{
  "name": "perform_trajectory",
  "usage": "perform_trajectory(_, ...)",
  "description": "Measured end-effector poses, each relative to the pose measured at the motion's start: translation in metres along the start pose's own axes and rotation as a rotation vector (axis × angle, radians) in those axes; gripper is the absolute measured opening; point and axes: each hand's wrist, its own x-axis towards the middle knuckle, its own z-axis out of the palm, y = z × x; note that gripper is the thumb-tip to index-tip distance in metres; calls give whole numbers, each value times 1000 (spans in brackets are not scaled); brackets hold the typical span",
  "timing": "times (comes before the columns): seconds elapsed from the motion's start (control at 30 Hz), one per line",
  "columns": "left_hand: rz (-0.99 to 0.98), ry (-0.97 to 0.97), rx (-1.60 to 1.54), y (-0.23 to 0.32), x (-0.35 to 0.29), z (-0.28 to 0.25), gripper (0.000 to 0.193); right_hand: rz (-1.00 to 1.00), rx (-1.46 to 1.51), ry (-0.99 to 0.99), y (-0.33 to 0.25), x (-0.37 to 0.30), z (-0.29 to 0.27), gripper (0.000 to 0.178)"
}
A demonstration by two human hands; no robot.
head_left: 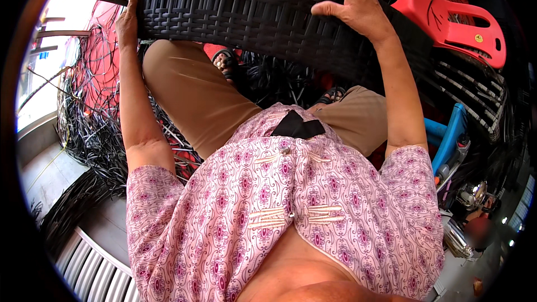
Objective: The person weaves black plastic strips into a rectangular mat by hand, interlacing strands over and under a frame. They repeatedly adjust the mat's position and pull strands to tighten the weave.
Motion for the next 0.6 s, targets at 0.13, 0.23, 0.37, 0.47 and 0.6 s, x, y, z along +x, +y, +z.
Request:
perform_trajectory(0.13, -76, -66, 9, -3, 4, -5, 72, 37, -106, 57, 22, -41, -13, 104)
perform_trajectory(0.23, -112, -67, 34, 4, -1, -7, 76, 61, -184, 28, 17, -61, -22, 103)
perform_trajectory(0.37, -75, -96, 40, -9, 12, -4, 80, 69, -243, 23, 23, -73, -24, 103)
perform_trajectory(0.47, -122, -110, 92, 4, 8, -6, 83, 70, -258, -90, 8, -66, -43, 98)
perform_trajectory(0.6, -81, -113, 83, 2, 9, -5, 84, 52, -232, -37, 16, -67, -40, 89)
